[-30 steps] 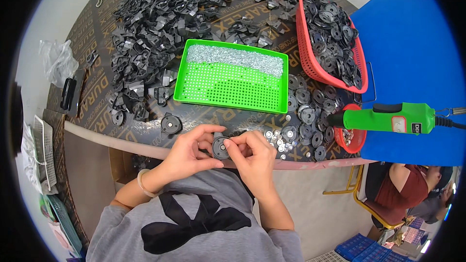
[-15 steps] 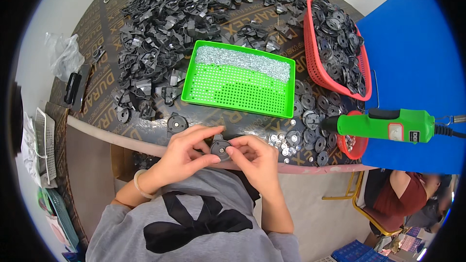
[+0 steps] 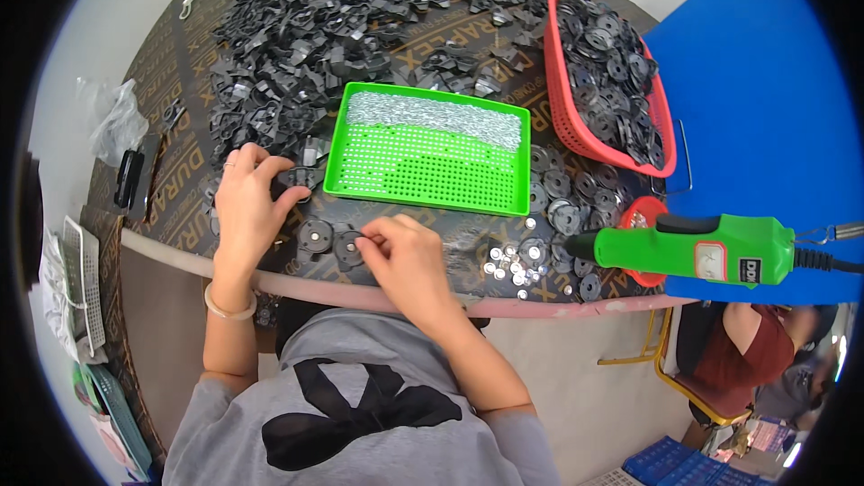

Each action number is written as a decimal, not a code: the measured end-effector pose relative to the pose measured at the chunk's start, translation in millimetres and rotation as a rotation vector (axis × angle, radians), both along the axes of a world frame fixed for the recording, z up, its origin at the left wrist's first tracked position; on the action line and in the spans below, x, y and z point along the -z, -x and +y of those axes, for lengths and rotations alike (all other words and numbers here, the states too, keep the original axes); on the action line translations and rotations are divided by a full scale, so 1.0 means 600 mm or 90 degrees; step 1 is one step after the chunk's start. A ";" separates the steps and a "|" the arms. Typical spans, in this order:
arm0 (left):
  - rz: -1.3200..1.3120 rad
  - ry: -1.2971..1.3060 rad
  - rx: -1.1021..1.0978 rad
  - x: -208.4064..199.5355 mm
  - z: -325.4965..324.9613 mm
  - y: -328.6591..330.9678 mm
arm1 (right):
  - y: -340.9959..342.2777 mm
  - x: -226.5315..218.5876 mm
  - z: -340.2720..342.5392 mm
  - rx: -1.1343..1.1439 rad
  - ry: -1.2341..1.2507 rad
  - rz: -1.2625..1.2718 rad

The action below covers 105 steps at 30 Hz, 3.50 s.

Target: Assembling black plastic toy components using screws and an electric screwdriver at a factory workbench.

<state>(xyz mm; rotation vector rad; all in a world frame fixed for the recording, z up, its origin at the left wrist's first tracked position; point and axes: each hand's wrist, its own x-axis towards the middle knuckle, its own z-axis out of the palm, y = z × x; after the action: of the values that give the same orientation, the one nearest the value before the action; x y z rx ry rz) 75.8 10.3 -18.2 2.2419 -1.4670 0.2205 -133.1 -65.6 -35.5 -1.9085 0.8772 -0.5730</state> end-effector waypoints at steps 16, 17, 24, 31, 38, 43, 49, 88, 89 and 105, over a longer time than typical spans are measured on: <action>0.547 0.210 0.166 -0.023 0.020 0.039 | 0.219 -0.038 -0.015 0.376 0.228 0.157; 0.590 0.118 0.204 -0.050 0.023 0.057 | 0.237 -0.036 -0.021 0.401 0.244 0.176; 0.900 0.000 0.317 -0.032 0.026 0.144 | 0.269 -0.033 -0.048 0.430 0.253 0.204; 1.018 -0.078 0.293 -0.031 0.026 0.168 | 0.250 -0.020 -0.065 0.376 0.239 0.227; 1.066 -0.100 0.349 -0.002 0.027 0.189 | 0.245 -0.018 -0.068 0.390 0.239 0.269; 1.126 -0.096 0.416 0.006 0.017 0.201 | 0.248 -0.016 -0.069 0.385 0.243 0.274; 1.225 -0.087 0.383 0.021 0.009 0.208 | 0.234 -0.039 -0.044 0.369 0.228 0.120; 1.144 -0.052 0.401 0.060 0.013 0.218 | 0.162 -0.041 0.031 0.073 0.319 0.017; 1.119 -0.056 0.408 0.059 0.014 0.218 | 0.162 -0.042 0.033 0.072 0.318 0.017; 1.230 -0.041 0.434 0.061 0.015 0.207 | 0.155 -0.057 0.041 0.069 0.406 0.045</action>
<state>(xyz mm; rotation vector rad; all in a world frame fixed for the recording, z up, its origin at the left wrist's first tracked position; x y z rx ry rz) -48.4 19.4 -54.5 0.8095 -0.7784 -1.6383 -226.1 -41.0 -1.1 -2.4711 0.9161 -0.9369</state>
